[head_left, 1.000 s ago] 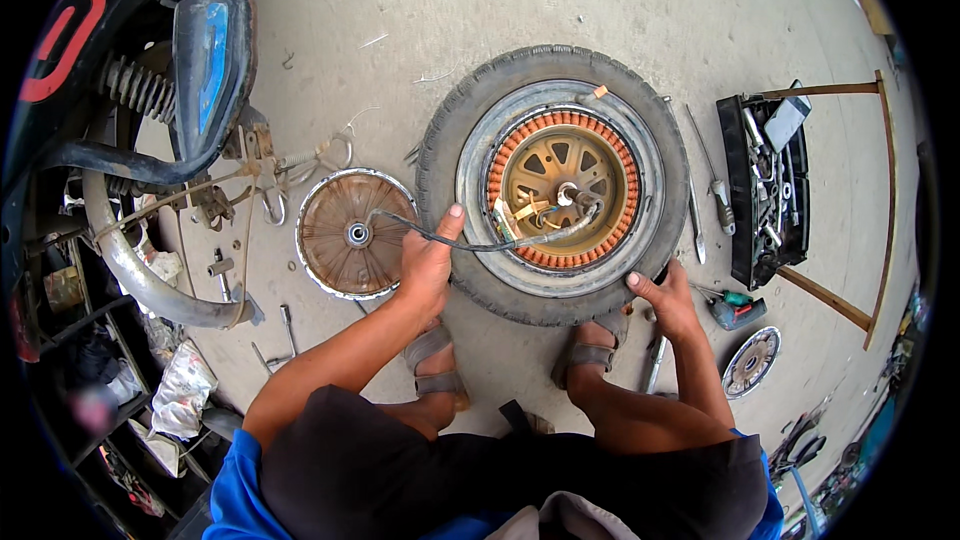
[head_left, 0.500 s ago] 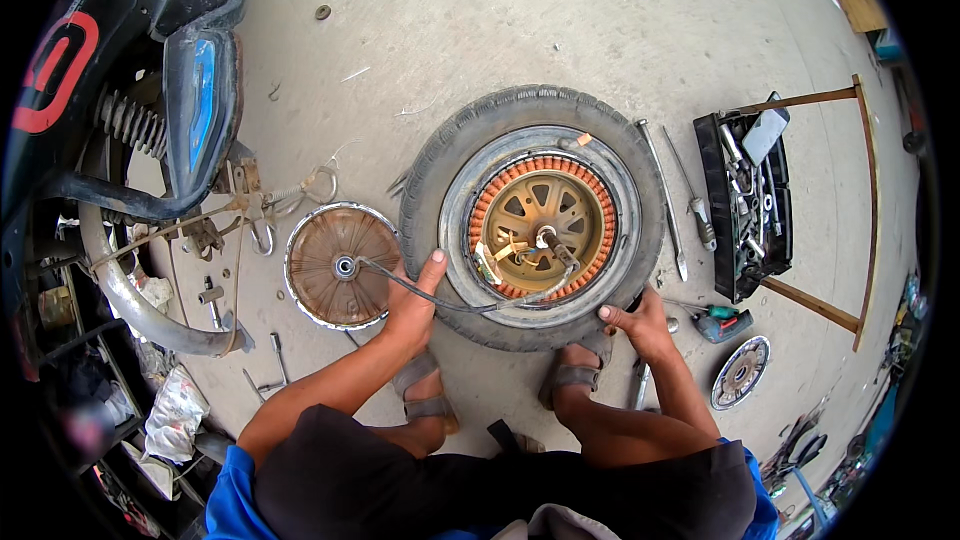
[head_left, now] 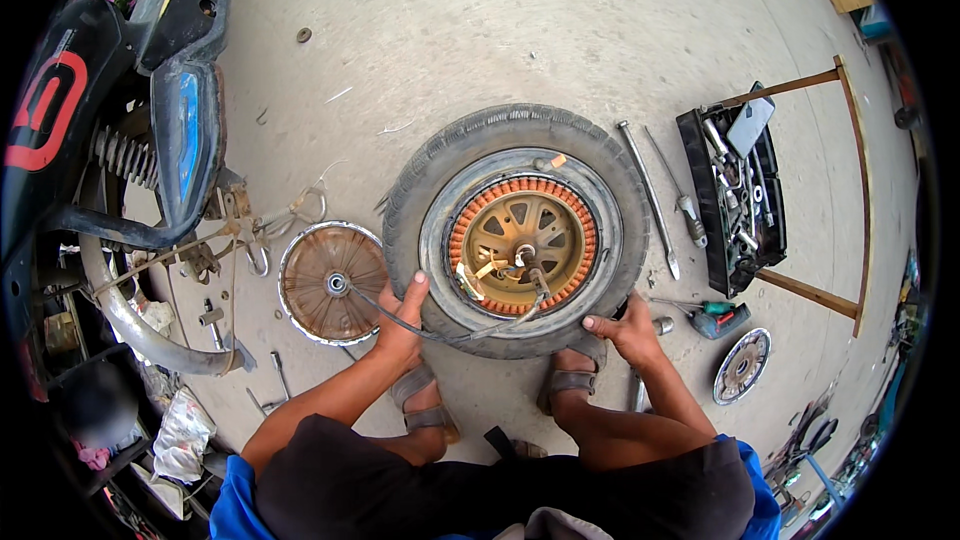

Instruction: The person removes a motorcycle wheel hub from a tire using a hammer and a metal rod. They then flip the tire over and reinsert the hub into the tire, tapping it into place with the hammer.

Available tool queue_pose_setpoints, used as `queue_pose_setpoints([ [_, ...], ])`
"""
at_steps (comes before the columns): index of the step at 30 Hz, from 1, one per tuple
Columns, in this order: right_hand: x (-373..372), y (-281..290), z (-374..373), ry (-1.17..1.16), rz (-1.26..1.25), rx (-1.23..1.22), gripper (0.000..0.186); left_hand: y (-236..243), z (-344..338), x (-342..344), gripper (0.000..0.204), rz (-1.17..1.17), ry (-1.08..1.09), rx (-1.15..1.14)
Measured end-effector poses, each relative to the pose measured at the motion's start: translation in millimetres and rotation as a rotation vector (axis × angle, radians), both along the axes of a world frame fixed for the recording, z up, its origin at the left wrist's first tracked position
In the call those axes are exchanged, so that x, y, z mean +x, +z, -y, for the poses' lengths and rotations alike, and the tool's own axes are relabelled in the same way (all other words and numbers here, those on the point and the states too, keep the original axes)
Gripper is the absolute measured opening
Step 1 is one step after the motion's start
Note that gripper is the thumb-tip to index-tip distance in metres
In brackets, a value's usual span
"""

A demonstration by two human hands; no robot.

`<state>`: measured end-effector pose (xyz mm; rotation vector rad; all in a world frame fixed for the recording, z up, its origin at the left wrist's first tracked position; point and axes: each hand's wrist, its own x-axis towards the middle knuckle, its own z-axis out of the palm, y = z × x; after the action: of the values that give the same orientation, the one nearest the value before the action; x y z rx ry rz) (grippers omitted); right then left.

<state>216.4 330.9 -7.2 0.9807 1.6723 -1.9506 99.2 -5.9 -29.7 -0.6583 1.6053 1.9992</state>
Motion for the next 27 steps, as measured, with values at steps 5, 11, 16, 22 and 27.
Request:
queue_pose_setpoints([
  [5,2.0,-3.1,1.6,-0.011,-0.064,0.012,0.089,-10.4,5.4,4.3,0.070,-0.003,-0.010,-0.005],
  [11,3.7,-6.3,2.6,0.016,-0.093,0.060,0.088,-18.2,8.1,5.8,0.069,-0.026,-0.006,-0.028],
  [16,2.8,-3.0,2.9,0.037,-0.100,0.099,0.087,-12.6,5.8,3.7,0.071,-0.023,-0.001,-0.011],
  [22,-3.9,7.9,5.0,0.028,-0.071,0.101,0.086,-14.9,6.7,3.8,0.074,-0.001,0.012,0.016],
  [27,-0.9,2.9,4.0,0.022,-0.097,0.105,0.087,-22.2,10.1,5.1,0.073,0.007,0.007,0.006],
])
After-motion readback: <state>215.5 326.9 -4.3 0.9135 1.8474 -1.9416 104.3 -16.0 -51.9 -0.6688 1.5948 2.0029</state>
